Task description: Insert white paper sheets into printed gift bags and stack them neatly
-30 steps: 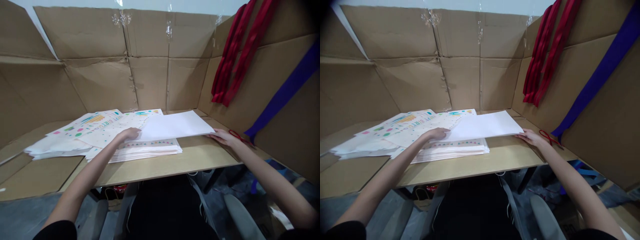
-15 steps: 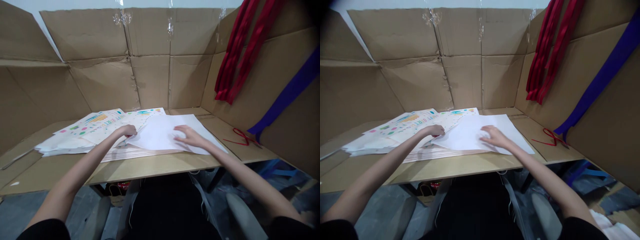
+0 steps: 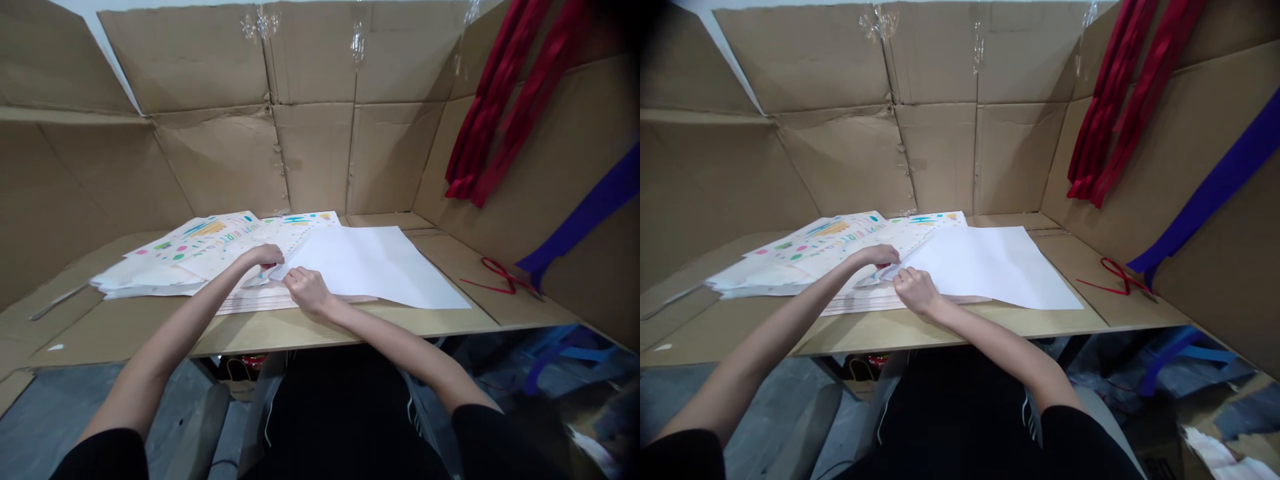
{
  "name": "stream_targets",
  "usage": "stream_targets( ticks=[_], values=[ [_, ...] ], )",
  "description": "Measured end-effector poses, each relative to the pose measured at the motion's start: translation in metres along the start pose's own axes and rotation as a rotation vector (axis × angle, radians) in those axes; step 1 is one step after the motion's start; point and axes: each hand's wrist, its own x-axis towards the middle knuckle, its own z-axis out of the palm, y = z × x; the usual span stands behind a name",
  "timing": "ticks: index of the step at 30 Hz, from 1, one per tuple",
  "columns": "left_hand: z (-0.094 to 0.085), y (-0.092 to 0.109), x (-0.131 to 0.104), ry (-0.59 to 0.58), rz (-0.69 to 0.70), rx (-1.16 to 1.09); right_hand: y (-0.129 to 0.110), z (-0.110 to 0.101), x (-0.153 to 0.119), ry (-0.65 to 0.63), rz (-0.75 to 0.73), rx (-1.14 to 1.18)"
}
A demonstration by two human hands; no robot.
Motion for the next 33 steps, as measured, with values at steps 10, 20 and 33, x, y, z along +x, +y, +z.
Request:
stream_targets(
  ticks=[10, 20, 33],
  values=[
    [-0.013, -0.004, -0.003, 0.065, 0.096, -0.328, -0.008, -0.018, 0.012, -0.105, 0.076, -0.002],
    [-0.008, 0.017, -0.004, 0.022, 0.055, -0.056, 0.000, -0.002, 0.002, -0.083, -0.017, 0.250],
    [0.020, 0.012, 0.005, -0.032, 0.039, 0.065, 0.016, 0.002, -0.001, -0.326, -0.263, 0.304]
  ],
)
